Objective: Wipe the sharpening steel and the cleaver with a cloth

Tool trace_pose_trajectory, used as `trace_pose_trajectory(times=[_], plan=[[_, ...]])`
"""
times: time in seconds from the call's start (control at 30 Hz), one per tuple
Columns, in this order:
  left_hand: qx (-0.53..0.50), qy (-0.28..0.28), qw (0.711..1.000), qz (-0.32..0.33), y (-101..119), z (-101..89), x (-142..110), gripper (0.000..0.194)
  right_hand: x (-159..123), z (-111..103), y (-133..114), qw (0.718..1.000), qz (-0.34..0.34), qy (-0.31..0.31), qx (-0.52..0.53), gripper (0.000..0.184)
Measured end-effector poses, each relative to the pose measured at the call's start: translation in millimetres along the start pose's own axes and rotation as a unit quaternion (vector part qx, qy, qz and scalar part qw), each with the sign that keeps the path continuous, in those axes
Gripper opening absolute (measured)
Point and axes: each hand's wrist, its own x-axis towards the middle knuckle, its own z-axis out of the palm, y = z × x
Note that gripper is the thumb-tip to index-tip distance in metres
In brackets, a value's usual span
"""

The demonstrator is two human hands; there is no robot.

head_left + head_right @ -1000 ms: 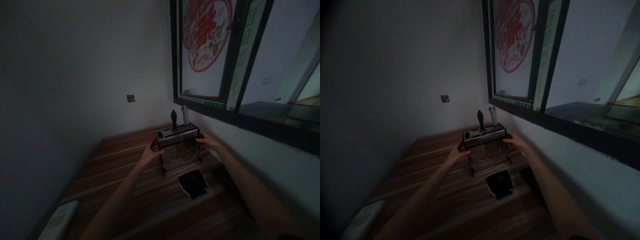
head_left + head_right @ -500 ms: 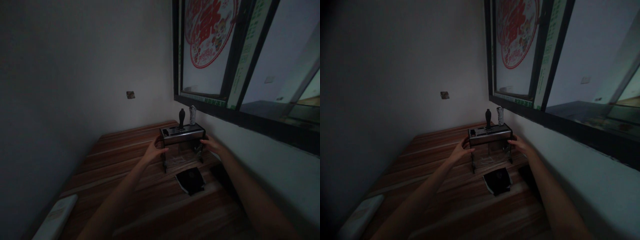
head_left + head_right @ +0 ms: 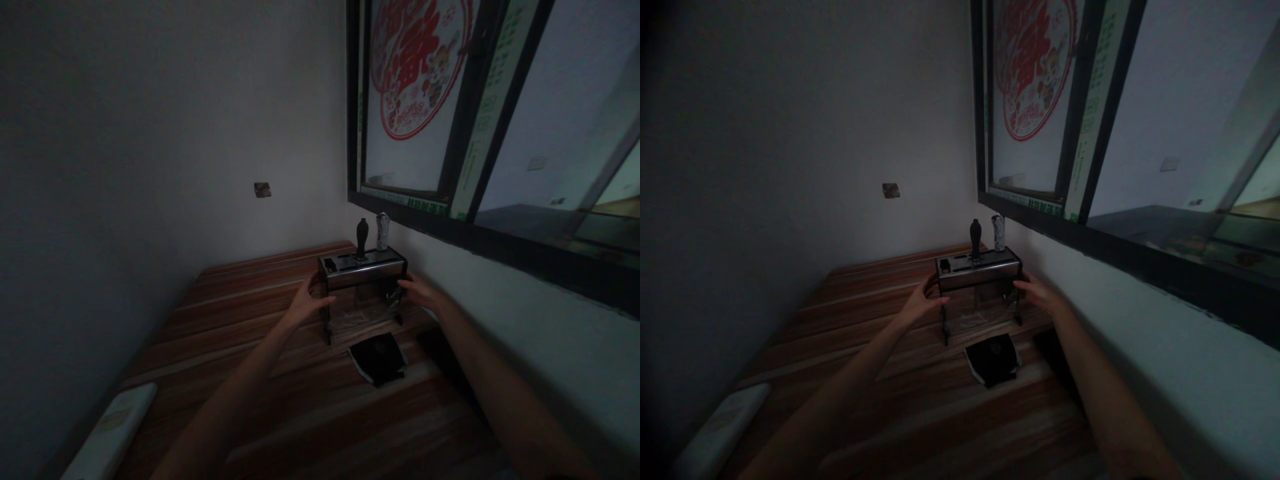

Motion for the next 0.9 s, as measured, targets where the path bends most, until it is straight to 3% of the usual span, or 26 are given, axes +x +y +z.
trace_pose_trajectory(times=[0.27, 0.47, 0.6, 0.7, 0.77, 0.83, 0.9], plan=[[0.034, -0.009, 0.999, 0.034, -9, 4.0, -12, 0.090, -3, -3, 3, 0.999, -0.027, -0.012, -0.019, 0.046], [0.107, 0.058, 0.991, 0.061, -1, -13.4, -45, 0.058, -24, 1, -9, 0.992, -0.078, -0.007, -0.103, 0.068], [0.139, 0.099, 0.984, 0.047, 6, -39.7, -88, 0.032, -56, 15, -20, 0.959, -0.155, 0.078, -0.222, 0.061], [0.151, 0.115, 0.982, 0.009, 3, -53.2, -123, 0.026, -89, 46, -26, 0.929, -0.191, 0.196, -0.249, 0.041], [0.152, 0.122, 0.981, -0.023, -1, -55.5, -142, 0.025, -109, 78, -28, 0.907, -0.228, 0.241, -0.260, 0.028], [0.147, 0.119, 0.981, -0.046, -3, -52.0, -155, 0.026, -125, 119, -28, 0.901, -0.272, 0.196, -0.277, 0.021], [0.137, 0.108, 0.983, -0.060, -2, -44.3, -163, 0.027, -136, 164, -24, 0.908, -0.294, 0.077, -0.289, 0.019]])
